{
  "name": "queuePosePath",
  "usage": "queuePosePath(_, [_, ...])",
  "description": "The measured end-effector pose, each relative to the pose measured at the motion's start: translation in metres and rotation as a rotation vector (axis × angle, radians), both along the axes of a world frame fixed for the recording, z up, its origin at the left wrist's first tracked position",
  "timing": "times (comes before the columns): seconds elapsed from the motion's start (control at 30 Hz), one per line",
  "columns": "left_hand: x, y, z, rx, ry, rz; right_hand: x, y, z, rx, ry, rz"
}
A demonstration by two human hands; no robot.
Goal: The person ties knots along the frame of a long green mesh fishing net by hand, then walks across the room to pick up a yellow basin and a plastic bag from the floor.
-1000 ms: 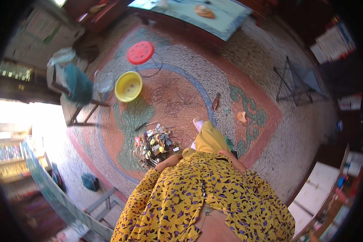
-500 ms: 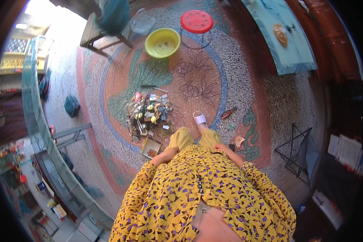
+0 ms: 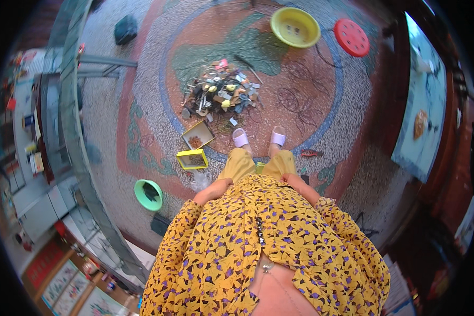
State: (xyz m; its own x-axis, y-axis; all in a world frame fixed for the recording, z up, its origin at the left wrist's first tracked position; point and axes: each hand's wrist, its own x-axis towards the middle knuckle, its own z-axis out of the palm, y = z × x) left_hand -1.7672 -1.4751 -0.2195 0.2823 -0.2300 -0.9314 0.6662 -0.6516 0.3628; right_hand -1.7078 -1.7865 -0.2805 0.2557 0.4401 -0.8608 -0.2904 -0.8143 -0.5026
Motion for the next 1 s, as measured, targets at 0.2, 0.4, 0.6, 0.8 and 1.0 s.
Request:
queuePosePath(0.2, [-0.023,0.026,0.006,-0.06,-0.152,0.095,0.015,0.021,0.003,0.02,-0.103,0.148])
queuePosePath(0.4, [-0.047,0.029,-0.006,-0.039,-0.228,0.166,0.031,0.041,0.029,-0.086,-0.08,0.203])
queuePosePath(0.6, [-0.081,-0.011,-0.022,0.02,-0.227,0.334,0.052,0.014,0.021,0.004,-0.075,0.341])
queuePosePath(0.8, [-0.102,-0.09,-0.015,0.089,-0.14,0.539,0.073,-0.034,0.011,0.334,0.099,0.104])
queuePosePath(1.0, [-0.088,-0.129,-0.011,0.119,-0.163,0.545,0.094,-0.069,-0.058,0.164,-0.068,0.584])
